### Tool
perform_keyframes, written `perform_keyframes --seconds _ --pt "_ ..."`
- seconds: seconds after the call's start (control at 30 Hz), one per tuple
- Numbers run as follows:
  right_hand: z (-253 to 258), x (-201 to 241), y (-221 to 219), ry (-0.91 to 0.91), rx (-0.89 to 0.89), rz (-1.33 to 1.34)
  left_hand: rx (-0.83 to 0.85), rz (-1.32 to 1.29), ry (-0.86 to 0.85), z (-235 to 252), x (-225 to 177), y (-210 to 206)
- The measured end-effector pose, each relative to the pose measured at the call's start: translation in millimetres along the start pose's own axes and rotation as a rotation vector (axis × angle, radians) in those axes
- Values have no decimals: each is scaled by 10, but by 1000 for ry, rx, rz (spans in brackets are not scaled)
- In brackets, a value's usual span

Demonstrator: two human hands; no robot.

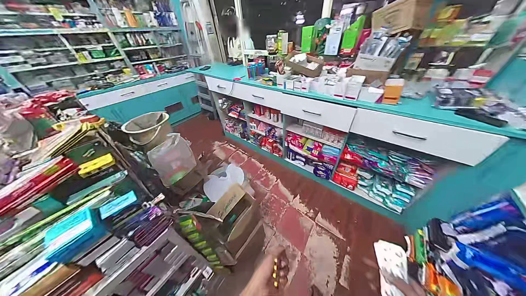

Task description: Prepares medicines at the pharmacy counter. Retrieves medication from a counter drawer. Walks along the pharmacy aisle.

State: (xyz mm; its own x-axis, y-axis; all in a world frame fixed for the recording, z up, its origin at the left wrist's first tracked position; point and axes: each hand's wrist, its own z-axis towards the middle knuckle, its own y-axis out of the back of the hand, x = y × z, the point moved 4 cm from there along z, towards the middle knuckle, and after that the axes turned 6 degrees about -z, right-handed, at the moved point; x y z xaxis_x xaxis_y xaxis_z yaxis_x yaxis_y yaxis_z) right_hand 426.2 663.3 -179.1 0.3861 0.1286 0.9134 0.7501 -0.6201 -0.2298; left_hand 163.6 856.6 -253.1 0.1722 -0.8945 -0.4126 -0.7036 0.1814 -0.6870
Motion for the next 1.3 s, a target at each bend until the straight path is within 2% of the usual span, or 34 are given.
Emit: perform_keyframes --seconds 0.1,0.2,0.27,0.33,0.43,0.47,0.5,0.57,0.63,0.7,0.77,0.9,1.0,1.13,1.2,1.3 --pt "1794 313 -527 -27 117 -58 -124 -85 -207 345 -926 -55" --pt "3307 674 -1149 -28 211 -332 -177 -170 -384 673 -1646 89" --pt "4333 910 -1480 51 275 -612 -241 -246 -467 1021 -2011 344" --pt "5451 1131 -1717 216 278 -942 -291 -314 -516 1502 -2404 631" --pt "6869 1516 -1965 378 187 -1439 -346 -290 -511 2396 -3079 958" --pt "7342 1638 -2078 444 146 -1562 -369 -261 -508 2734 -3426 1011" --pt "7697 1680 -2056 485 129 -1642 -391 -250 -472 3031 -3639 990" --pt "8438 1871 -2108 597 155 -1729 -362 -237 -444 3625 -4336 770" --pt "8915 1883 -2108 568 268 -1793 -318 -198 -439 3964 -4896 389" --pt "9121 1815 -2123 380 328 -1864 -265 -142 -426 4195 -5291 -32" --pt "9188 1806 -2244 208 263 -1882 -225 -66 -391 4410 -5613 -354" --pt "9100 1776 -2344 18 145 -1807 -166 -59 -277 4897 -5827 -539" --pt "8854 1743 -2461 -83 168 -1820 -136 -98 -204 5172 -5857 -541" --pt "8212 1560 -2708 -151 259 -1746 -70 109 -63 5433 -5809 -443" --pt "7862 1482 -2820 -178 307 -1689 -60 222 -11 5557 -5696 -312" --pt "7468 1386 -2936 -234 359 -1570 64 240 77 5689 -5416 -190"
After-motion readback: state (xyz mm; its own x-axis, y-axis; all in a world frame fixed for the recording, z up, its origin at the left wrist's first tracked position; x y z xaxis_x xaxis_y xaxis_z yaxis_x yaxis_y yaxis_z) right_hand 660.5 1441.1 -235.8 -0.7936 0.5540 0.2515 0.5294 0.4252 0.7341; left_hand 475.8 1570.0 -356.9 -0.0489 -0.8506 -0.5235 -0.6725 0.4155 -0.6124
